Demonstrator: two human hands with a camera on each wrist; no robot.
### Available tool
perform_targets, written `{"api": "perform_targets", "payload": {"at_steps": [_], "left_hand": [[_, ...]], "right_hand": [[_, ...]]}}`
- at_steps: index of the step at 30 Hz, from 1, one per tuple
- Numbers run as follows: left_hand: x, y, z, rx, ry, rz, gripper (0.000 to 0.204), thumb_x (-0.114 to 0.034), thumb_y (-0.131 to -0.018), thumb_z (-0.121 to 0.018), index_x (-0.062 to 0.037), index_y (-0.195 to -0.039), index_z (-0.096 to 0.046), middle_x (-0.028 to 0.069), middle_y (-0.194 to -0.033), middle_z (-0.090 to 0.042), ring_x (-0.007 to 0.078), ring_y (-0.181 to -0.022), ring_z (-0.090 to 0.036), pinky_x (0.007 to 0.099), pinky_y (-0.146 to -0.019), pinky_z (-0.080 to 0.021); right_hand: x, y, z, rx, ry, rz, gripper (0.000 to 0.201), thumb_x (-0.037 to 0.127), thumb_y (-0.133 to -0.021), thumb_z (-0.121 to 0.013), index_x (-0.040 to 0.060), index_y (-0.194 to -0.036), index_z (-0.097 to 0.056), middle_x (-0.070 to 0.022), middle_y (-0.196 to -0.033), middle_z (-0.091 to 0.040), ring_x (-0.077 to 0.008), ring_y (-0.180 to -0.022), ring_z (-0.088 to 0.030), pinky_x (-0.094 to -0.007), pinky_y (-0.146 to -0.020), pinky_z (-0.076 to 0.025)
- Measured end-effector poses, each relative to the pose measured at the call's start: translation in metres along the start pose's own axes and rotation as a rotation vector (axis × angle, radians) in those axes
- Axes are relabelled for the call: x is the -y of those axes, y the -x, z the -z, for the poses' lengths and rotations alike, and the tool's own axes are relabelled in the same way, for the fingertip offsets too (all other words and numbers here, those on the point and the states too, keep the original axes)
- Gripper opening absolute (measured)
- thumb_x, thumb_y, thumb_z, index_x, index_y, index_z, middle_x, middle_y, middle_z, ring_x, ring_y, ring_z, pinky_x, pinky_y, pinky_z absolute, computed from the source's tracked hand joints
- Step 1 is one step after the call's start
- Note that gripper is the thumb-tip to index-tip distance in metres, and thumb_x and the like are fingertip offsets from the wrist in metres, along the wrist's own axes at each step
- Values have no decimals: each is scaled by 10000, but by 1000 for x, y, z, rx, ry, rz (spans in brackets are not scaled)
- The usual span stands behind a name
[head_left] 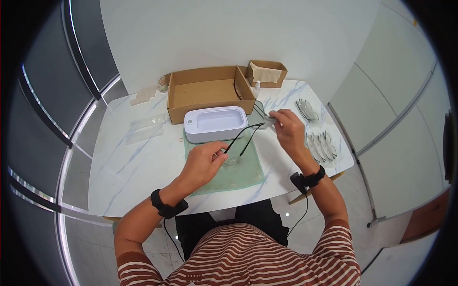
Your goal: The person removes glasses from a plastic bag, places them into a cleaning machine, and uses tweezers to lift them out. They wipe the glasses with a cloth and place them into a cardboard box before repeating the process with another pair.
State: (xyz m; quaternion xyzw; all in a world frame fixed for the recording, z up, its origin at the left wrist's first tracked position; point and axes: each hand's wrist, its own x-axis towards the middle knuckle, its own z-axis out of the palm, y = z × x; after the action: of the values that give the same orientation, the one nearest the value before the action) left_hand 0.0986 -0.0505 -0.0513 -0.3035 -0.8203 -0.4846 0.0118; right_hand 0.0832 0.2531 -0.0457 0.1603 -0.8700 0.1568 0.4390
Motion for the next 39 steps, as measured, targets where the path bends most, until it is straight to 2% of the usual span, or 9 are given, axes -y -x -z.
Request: {"api": "perform_targets", "payload": {"at_steps": [1,3,5,9,11,15,29,33,39], "left_hand": [[1,0,-1,-12,11,-6,239,-52,-911,-705,-6,-1145,-699,62,-838,-659,135,-686,-590,282,-673,-505],[6,0,-3,-22,18,-14,245,-41,-904,-708,-7,-1146,-700,59,-866,-658,130,-700,-586,276,-676,-506],[10,0,-6,-39,-3,-22,314,-7,-883,-718,-17,-1195,-688,54,-918,-653,126,-733,-591,270,-696,-520],[2,-3,-15,-35,79,-5,308,12,-875,-723,-8,-1178,-669,52,-940,-652,125,-766,-612,271,-720,-535],[1,-4,-20,-71,137,93,262,23,-877,-721,4,-1127,-645,50,-934,-665,128,-797,-638,277,-728,-549],[3,-3,-23,-72,112,13,181,17,-887,-717,10,-1049,-637,68,-927,-679,142,-819,-660,286,-723,-560],[9,9,-16,-72,-23,-63,125,-18,-897,-700,20,-997,-635,111,-867,-661,197,-767,-664,307,-688,-537],[9,10,-16,-87,-27,-41,128,-18,-901,-688,20,-1016,-647,113,-881,-661,202,-771,-660,308,-694,-538],[16,13,-15,-73,-44,-34,185,-17,-899,-683,13,-1080,-671,124,-919,-662,214,-789,-658,314,-713,-543]], "right_hand": [[3,-1,4,-4,-1,-1,284,-51,-820,-680,74,-1064,-756,-76,-993,-720,-214,-827,-698,-299,-698,-575],[12,4,13,-51,-489,-481,254,-39,-870,-669,23,-1107,-734,-51,-990,-723,-143,-830,-689,-272,-687,-568],[21,16,12,2,-878,-768,301,-5,-914,-644,-27,-1213,-662,-61,-1013,-719,-117,-868,-681,-261,-703,-579],[59,44,2,312,-1199,-1009,306,26,-934,-669,-5,-1235,-624,-48,-1040,-710,-119,-878,-687,-269,-725,-595],[77,47,-9,333,-1287,-1091,294,35,-944,-672,2,-1232,-618,-45,-1036,-706,-119,-880,-690,-266,-726,-598],[98,40,-21,419,-1548,-1285,219,49,-958,-677,23,-1171,-631,-17,-961,-668,-112,-880,-678,-241,-743,-605],[70,12,-21,194,-1821,-1087,178,72,-978,-649,60,-1152,-619,-42,-1058,-693,-106,-855,-651,-251,-729,-570],[61,1,-11,78,-1848,-994,307,37,-977,-617,40,-1283,-597,-43,-1041,-708,-114,-872,-680,-260,-739,-584],[41,15,-17,219,-1336,-939,265,37,-939,-660,14,-1203,-663,-59,-1006,-734,-143,-815,-696,-273,-712,-585]]}}
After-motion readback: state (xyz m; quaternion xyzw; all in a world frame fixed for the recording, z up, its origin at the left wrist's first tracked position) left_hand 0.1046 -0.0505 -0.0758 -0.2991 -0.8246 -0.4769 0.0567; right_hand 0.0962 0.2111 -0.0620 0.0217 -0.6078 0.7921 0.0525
